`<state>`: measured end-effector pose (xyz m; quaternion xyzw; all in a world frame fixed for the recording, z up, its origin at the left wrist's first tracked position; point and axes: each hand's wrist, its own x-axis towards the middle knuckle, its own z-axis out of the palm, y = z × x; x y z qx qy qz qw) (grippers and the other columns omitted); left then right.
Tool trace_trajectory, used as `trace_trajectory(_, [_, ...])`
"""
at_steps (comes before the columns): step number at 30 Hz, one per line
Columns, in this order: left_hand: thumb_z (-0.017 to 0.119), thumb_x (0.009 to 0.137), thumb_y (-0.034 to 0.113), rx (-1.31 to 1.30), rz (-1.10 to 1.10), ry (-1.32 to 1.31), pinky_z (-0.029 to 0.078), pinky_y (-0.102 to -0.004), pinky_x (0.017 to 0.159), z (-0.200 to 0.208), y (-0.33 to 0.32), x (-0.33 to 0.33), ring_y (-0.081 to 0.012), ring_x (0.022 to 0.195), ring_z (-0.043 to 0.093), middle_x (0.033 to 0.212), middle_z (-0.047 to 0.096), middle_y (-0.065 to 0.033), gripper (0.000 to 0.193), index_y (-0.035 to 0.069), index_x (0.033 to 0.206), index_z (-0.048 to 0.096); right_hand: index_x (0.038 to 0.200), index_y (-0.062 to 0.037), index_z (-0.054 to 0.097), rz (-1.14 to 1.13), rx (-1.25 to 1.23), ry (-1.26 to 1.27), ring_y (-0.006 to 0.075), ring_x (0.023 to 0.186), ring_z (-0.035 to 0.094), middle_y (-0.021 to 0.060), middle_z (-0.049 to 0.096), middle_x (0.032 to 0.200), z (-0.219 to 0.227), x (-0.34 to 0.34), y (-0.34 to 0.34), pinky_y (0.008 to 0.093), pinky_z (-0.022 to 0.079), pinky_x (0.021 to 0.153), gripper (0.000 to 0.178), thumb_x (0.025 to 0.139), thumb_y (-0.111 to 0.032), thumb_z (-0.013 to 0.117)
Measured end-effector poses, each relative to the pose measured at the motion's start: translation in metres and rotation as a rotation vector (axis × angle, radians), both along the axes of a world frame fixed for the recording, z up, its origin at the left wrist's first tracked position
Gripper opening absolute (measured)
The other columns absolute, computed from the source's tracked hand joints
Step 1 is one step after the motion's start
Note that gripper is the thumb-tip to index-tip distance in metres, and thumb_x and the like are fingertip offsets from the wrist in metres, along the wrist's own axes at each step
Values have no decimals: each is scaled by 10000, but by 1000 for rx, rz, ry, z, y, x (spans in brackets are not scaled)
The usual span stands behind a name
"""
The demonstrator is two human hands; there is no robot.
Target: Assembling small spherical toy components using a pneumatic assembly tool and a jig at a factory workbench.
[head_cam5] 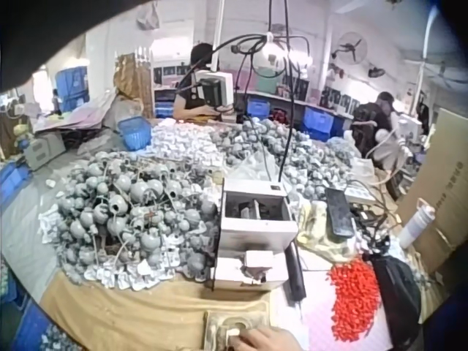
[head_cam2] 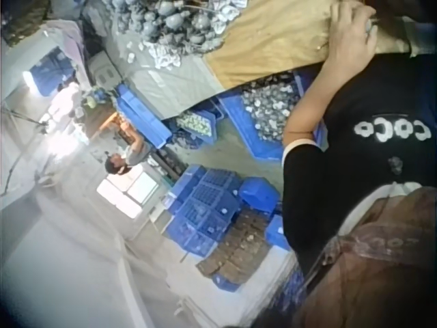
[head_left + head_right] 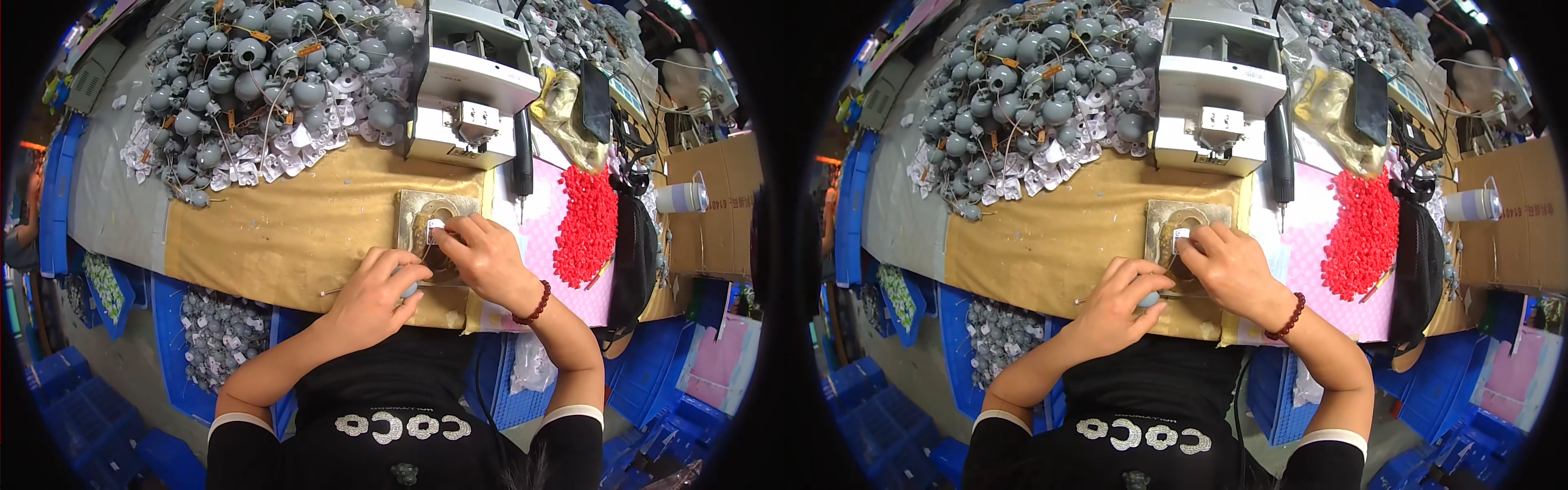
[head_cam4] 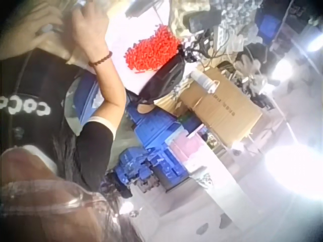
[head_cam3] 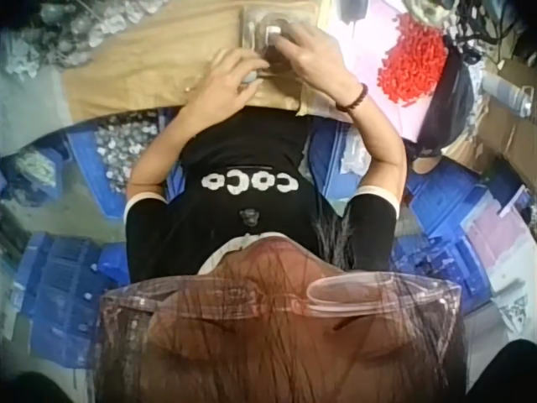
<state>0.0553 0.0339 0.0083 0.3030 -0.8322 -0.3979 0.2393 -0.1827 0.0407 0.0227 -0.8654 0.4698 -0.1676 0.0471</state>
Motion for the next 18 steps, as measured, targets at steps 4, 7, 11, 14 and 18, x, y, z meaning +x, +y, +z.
trace_trajectory(4, [731,840,56,-38,-30,-20,485,-426,964,1,-2,1,-351,1136,544,1211,586,-138,331,58,1164,665,1136,-5,662,27,14,92,242,856,596,96,589,1024,4,0,5,348,536,705,372,780,-112,651])
trace_trajectory(7, [736,807,52,-189,97,-167,467,-454,1004,2,-7,1,-365,1183,530,1266,582,-141,394,77,1194,670,1218,16,638,-21,11,157,276,940,607,117,587,1075,2,3,17,367,534,799,456,787,-133,647])
trace_trajectory(11, [739,773,75,-526,226,-269,406,-544,1060,0,-11,-29,-381,1288,485,1343,573,-146,489,117,1255,672,1218,-17,679,-52,-26,-20,321,1091,606,134,605,1144,-9,2,20,401,518,926,475,744,-14,656])
trace_trajectory(14, [736,772,101,-566,182,-300,371,-601,1071,-16,-10,-40,-378,1348,460,1355,576,-155,512,136,1279,674,1201,-70,721,-142,172,-376,319,1175,605,153,634,1221,-8,-24,21,403,508,985,500,765,149,613])
trace_trajectory(18, [735,770,94,-572,151,-293,377,-588,1078,-19,-12,-39,-349,1325,499,1336,590,-163,501,109,1267,674,1244,-11,663,-370,428,-683,275,1269,595,144,656,1308,1,-73,29,372,447,1094,357,894,61,655])
